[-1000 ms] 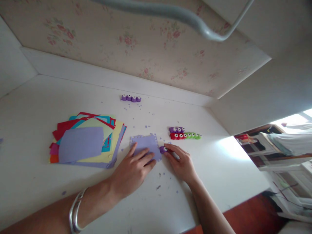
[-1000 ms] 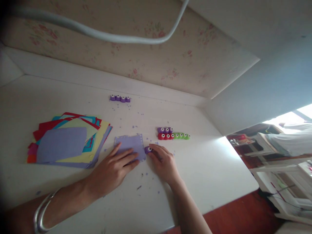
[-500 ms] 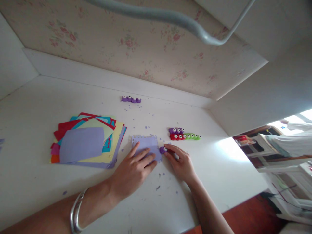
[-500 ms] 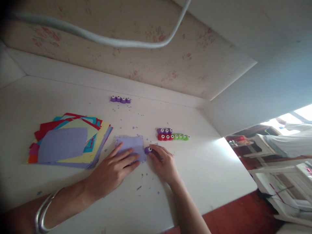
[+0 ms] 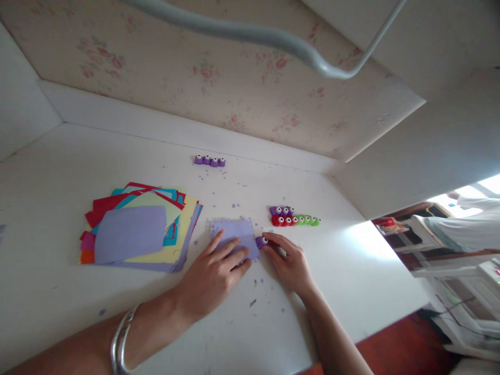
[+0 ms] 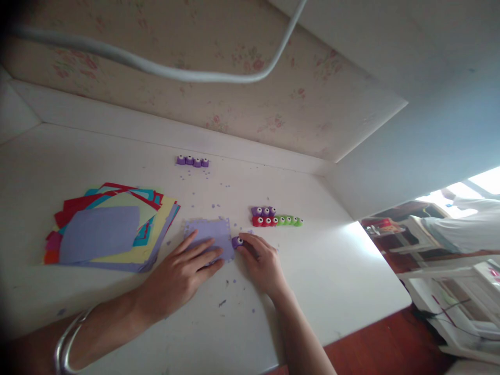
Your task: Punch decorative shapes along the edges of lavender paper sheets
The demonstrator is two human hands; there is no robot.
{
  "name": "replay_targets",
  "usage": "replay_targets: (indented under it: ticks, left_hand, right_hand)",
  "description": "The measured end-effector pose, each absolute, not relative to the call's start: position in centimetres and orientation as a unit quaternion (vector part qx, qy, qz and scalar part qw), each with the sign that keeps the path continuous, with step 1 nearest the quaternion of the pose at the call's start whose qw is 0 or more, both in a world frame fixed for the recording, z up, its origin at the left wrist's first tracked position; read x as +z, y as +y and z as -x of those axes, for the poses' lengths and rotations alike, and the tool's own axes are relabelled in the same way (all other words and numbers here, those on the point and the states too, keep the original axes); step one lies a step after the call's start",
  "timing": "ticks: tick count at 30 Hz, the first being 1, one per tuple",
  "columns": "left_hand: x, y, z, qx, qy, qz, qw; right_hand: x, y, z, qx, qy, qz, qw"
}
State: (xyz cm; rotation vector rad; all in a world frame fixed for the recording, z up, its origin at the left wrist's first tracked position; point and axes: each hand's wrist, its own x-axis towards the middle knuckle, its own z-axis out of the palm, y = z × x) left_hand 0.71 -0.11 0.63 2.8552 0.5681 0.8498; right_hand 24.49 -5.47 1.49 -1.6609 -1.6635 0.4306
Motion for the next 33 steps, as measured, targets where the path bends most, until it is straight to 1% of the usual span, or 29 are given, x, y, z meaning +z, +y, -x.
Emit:
replay_targets:
  ticks: [13, 20, 22, 28, 33]
  left_hand:
    - [0.5, 0.0, -0.9, 0.277, 0.176, -0.942, 0.068]
    - [0.7, -0.3, -1.1, 0.245, 0.188, -0.942, 0.129]
    - [0.9, -0.4, -1.1, 0.243, 0.195, -0.940, 0.143]
    - [0.8, -0.4, -1.1, 0.236, 0.188, -0.945, 0.123]
    - [0.6, -0.3, -1.0, 0.243, 0.183, -0.944, 0.125]
  right_hand:
    - [1.6, -5.5, -24.0, 0.203, -0.657, 0.626, 0.369]
    - [3.0, -5.2, -24.5, 0.221, -0.588, 0.668, 0.398]
    - [4.1, -4.7, -24.7, 0.228, -0.578, 0.687, 0.376]
    - [6.2, -2.7, -24.9, 0.288, -0.638, 0.676, 0.229]
    - [6.3, -1.5, -24.9, 0.347, -0.649, 0.650, 0.189]
